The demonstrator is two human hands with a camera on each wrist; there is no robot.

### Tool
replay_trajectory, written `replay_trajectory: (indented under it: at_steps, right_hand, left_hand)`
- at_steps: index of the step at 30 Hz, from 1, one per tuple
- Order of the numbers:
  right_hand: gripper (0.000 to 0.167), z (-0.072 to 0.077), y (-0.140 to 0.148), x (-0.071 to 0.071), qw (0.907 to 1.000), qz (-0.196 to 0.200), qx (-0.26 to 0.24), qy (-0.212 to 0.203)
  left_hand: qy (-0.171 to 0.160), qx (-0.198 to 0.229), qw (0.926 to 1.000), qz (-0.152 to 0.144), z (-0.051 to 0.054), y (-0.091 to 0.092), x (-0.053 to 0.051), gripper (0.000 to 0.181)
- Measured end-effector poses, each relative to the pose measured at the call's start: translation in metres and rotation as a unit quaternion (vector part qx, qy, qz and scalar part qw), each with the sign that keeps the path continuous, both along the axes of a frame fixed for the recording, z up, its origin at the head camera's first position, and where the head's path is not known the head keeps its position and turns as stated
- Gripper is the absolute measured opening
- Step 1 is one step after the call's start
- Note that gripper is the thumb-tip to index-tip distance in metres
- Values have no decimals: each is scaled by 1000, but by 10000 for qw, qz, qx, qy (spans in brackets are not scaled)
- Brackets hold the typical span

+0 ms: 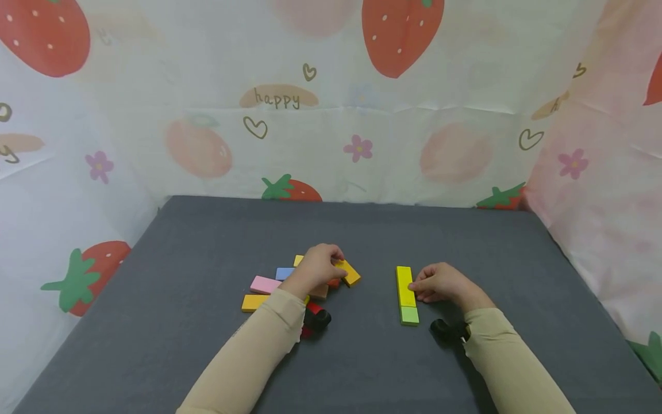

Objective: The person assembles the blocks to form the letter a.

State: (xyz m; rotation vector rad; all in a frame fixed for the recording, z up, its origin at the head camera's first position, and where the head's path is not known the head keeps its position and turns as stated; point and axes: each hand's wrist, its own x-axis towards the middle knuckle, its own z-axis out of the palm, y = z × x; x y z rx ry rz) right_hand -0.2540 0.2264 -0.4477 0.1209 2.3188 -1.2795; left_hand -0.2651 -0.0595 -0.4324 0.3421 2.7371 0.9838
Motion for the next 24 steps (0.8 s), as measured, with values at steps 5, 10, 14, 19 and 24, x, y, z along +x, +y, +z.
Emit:
replay_trajectory:
  at_steps: [5, 10, 14, 19, 24]
  right_hand:
    - [23, -1, 0, -1, 10000, 5, 41, -7]
    - [23, -1, 0, -2, 10000, -38, 47, -57]
    - [24, -1, -1, -1, 9999, -58, 67, -48]
    - [25, -1, 0, 0, 10000, -21, 65, -13]
    - [25, -2, 1, -1, 10000, -6, 45, 20]
  left_hand:
    - [121, -429, 9988, -220, -5, 5, -5, 44]
    - [131, -655, 9969, -427, -9, 10, -8, 55]
    - [59, -609, 9971, -452, -9, 11, -8, 53]
    - [-30, -585, 9974, -431, -7, 9, -7, 50]
    - [-73, -576, 9976, -382, -6, 10, -8, 47]
